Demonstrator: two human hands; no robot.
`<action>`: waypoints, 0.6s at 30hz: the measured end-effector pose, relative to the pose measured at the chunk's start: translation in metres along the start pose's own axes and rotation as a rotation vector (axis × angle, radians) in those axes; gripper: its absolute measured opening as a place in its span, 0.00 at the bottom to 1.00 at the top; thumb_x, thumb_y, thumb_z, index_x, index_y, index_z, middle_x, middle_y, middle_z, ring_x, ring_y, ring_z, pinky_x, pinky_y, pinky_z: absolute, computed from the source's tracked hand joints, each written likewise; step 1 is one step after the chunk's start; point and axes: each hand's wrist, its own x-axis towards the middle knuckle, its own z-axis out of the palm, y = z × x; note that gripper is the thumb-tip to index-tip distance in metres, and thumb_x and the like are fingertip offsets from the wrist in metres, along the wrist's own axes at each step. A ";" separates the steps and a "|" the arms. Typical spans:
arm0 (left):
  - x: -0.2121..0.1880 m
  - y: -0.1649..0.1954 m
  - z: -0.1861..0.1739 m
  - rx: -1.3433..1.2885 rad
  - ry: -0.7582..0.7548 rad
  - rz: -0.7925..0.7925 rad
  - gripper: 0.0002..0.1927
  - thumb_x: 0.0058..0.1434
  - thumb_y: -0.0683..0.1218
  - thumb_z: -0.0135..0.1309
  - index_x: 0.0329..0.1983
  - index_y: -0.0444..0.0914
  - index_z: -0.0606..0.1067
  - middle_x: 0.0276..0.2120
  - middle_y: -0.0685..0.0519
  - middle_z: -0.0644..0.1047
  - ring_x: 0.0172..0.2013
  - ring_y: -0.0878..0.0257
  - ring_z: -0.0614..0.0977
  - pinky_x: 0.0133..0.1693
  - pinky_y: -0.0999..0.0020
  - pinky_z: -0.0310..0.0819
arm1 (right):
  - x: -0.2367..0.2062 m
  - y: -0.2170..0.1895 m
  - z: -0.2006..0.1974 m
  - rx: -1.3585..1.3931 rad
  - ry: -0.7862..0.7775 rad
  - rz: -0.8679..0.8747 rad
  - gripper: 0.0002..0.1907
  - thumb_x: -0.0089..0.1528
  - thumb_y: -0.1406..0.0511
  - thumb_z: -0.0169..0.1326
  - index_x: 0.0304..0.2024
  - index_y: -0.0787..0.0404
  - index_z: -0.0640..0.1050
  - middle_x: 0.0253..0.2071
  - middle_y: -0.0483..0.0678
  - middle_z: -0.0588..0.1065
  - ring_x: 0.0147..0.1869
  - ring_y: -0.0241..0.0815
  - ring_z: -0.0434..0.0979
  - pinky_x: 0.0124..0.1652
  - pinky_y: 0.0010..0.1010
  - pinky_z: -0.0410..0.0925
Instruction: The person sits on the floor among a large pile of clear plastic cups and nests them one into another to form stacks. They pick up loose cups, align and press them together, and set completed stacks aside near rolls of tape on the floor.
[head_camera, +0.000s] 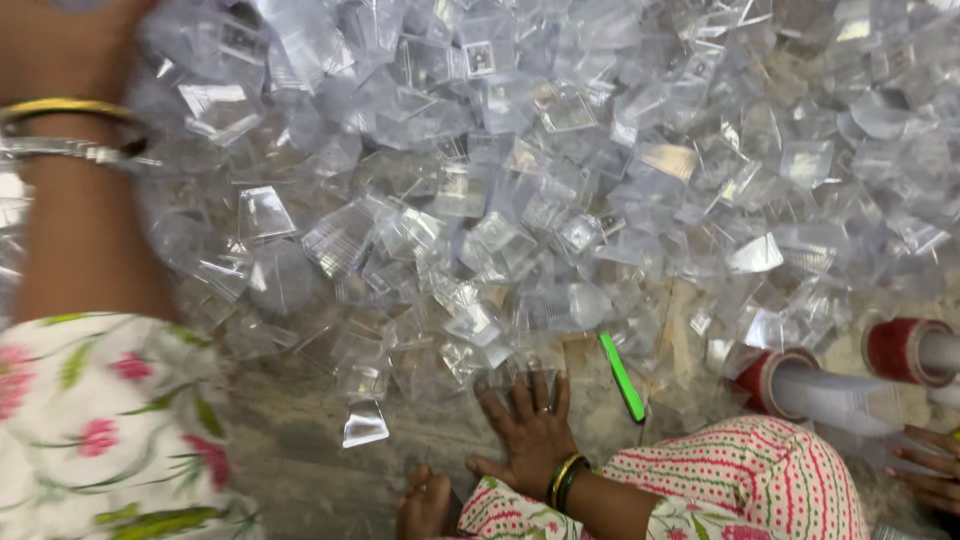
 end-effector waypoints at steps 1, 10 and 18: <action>-0.005 0.008 0.006 -0.013 -0.005 0.055 0.34 0.60 0.68 0.63 0.55 0.39 0.75 0.47 0.43 0.76 0.49 0.44 0.77 0.49 0.43 0.58 | 0.000 -0.001 -0.002 0.001 -0.006 0.000 0.56 0.54 0.30 0.48 0.74 0.50 0.53 0.65 0.69 0.58 0.73 0.79 0.42 0.61 0.77 0.30; -0.087 0.062 0.040 -0.187 -0.274 -0.100 0.46 0.53 0.73 0.55 0.71 0.49 0.64 0.50 0.39 0.79 0.61 0.44 0.77 0.72 0.35 0.19 | -0.011 -0.005 -0.018 0.071 -0.160 0.086 0.53 0.55 0.30 0.46 0.75 0.47 0.54 0.69 0.70 0.55 0.74 0.78 0.42 0.62 0.77 0.28; -0.183 0.120 0.053 -0.018 -0.498 0.042 0.48 0.57 0.75 0.51 0.74 0.47 0.62 0.67 0.42 0.68 0.74 0.35 0.48 0.64 0.25 0.21 | -0.030 -0.008 -0.017 0.054 -0.244 0.129 0.46 0.55 0.30 0.45 0.66 0.46 0.69 0.75 0.61 0.50 0.80 0.70 0.39 0.67 0.77 0.28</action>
